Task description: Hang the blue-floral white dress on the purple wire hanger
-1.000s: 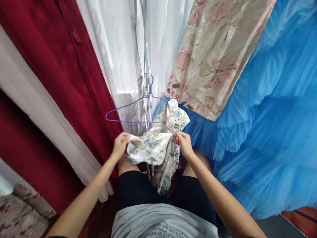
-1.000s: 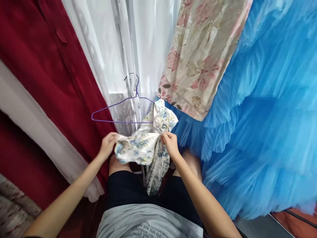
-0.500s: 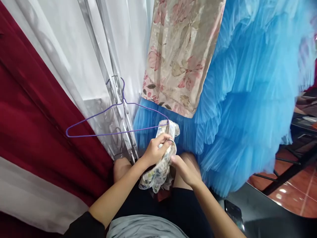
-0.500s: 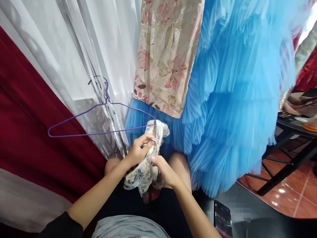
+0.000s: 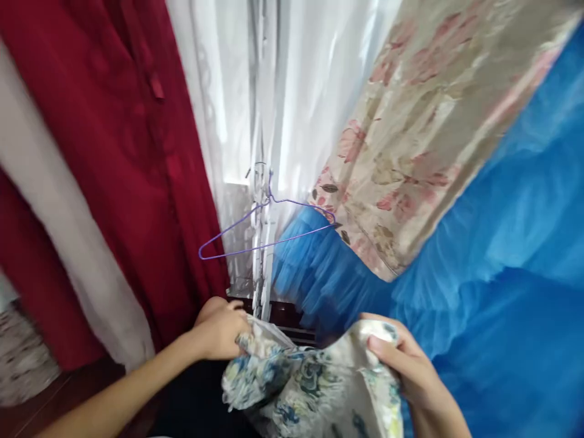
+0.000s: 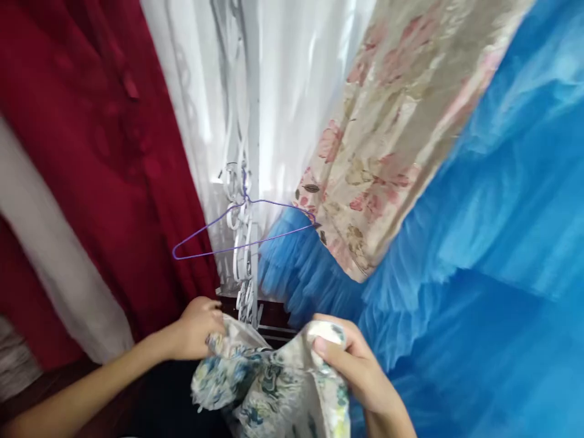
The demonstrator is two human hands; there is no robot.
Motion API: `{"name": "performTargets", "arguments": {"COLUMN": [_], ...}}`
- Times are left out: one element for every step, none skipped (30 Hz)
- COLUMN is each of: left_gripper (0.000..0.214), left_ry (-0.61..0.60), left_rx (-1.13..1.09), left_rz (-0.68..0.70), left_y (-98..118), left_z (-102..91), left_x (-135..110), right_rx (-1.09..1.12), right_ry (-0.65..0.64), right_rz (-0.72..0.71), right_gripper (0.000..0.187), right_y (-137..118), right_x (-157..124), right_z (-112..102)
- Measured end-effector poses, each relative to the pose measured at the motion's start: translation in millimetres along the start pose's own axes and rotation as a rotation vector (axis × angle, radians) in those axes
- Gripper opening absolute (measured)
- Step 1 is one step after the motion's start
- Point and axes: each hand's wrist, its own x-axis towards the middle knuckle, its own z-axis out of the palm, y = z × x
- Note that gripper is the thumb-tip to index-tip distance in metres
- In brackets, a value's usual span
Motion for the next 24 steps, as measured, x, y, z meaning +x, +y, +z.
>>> {"name": "performTargets", "arguments": {"left_gripper": [0.006,0.013,0.020,0.023,0.025,0.027,0.029,0.032,0.036,0.040,0.042,0.042,0.041,0.039,0.037,0.034,0.032,0.031,0.029,0.028,0.026,0.024,0.023,0.023], "left_ry": [0.030,0.075,0.126,0.175,0.227,0.274,0.317,0.355,0.387,0.421,0.463,0.513,0.571,0.628,0.673,0.701,0.712,0.716,0.723,0.735,0.748,0.752,0.741,0.714], "left_rx": [0.019,0.018,0.024,0.034,0.042,0.049,0.052,0.048,0.038,0.023,0.004,-0.018,-0.045,-0.077,-0.112,-0.148,-0.185,-0.219,-0.242,-0.249,-0.240,-0.217,-0.181,-0.137], "left_rz": [-0.073,-0.141,-0.177,-0.204,-0.226,-0.246,-0.269,-0.293,-0.310,-0.322,-0.333,-0.344,-0.357,-0.371,-0.379,-0.375,-0.355,-0.321,-0.279,-0.238,-0.200,-0.168,-0.140,-0.117], "left_y": [-8.6,-15.9,-21.7,-25.8,-28.6,-30.5,-31.9,-33.2,-34.6,-36.0,-37.4,-38.4,-38.9,-38.6,-37.8,-36.5,-35.0,-33.7,-32.6,-31.8,-31.3,-30.9,-30.6,-30.3], "left_z": [-16.3,-32.9,-49.0,-63.8,-76.8,-87.8,-96.8,-104.2,-110.4,-115.7,-120.7,-125.5,-130.5,-135.8,-141.4,-147.2,-153.2,-159.3,-165.2,-170.8,-176.0,-180.6,-184.5,-187.8], "left_x": [-10.0,-20.7,-31.6,-41.9,-51.3,-59.3,-65.8,-71.0,-75.0,-77.7,-79.2,-79.3,-78.0,-75.0,-70.1,-63.5,-55.2,-45.6,-35.1,-24.2,-13.6,-3.6,5.4,13.0], "right_rx": [-0.031,-0.060,-0.089,-0.120,-0.154,-0.188,-0.224,-0.264,-0.309,-0.358,-0.409,-0.461,-0.512,-0.559,-0.604,-0.647,-0.686,-0.718,-0.738,-0.747,-0.751,-0.753,-0.756,-0.758], "right_ry": [0.001,-0.018,-0.056,-0.109,-0.166,-0.208,-0.231,-0.238,-0.229,-0.207,-0.175,-0.140,-0.101,-0.065,-0.037,-0.018,-0.010,-0.009,-0.009,-0.003,0.014,0.036,0.062,0.086], "right_rz": [-0.021,-0.042,-0.065,-0.090,-0.120,-0.157,-0.198,-0.238,-0.276,-0.314,-0.349,-0.382,-0.411,-0.440,-0.465,-0.483,-0.496,-0.503,-0.506,-0.506,-0.504,-0.499,-0.490,-0.478], "right_gripper": [0.038,0.036,0.035,0.033,0.030,0.027,0.024,0.024,0.029,0.036,0.043,0.048,0.049,0.046,0.040,0.034,0.031,0.032,0.033,0.034,0.034,0.033,0.033,0.033], "right_y": [-3.7,-7.4,-11.0,-14.4,-17.2,-19.2,-20.2,-19.9,-18.3,-15.3,-11.3,-6.4,-0.9,4.8,10.5,15.8,20.7,24.9,28.4,31.2,33.4,35.0,36.0,36.4], "right_x": [9.5,21.4,35.2,50.6,66.8,83.7,101.0,118.5,136.1,153.5,170.4,186.2,200.1,211.7,220.3,225.6,227.7,226.7,223.4,218.2,212.0,205.2,198.4,191.8], "right_z": [-8.6,-14.3,-16.4,-15.0,-10.6,-3.8,4.4,13.1,21.7,29.7,37.0,43.4,49.1,54.4,59.3,64.0,68.6,73.3,78.0,82.9,88.0,93.3,98.8,104.3]}}
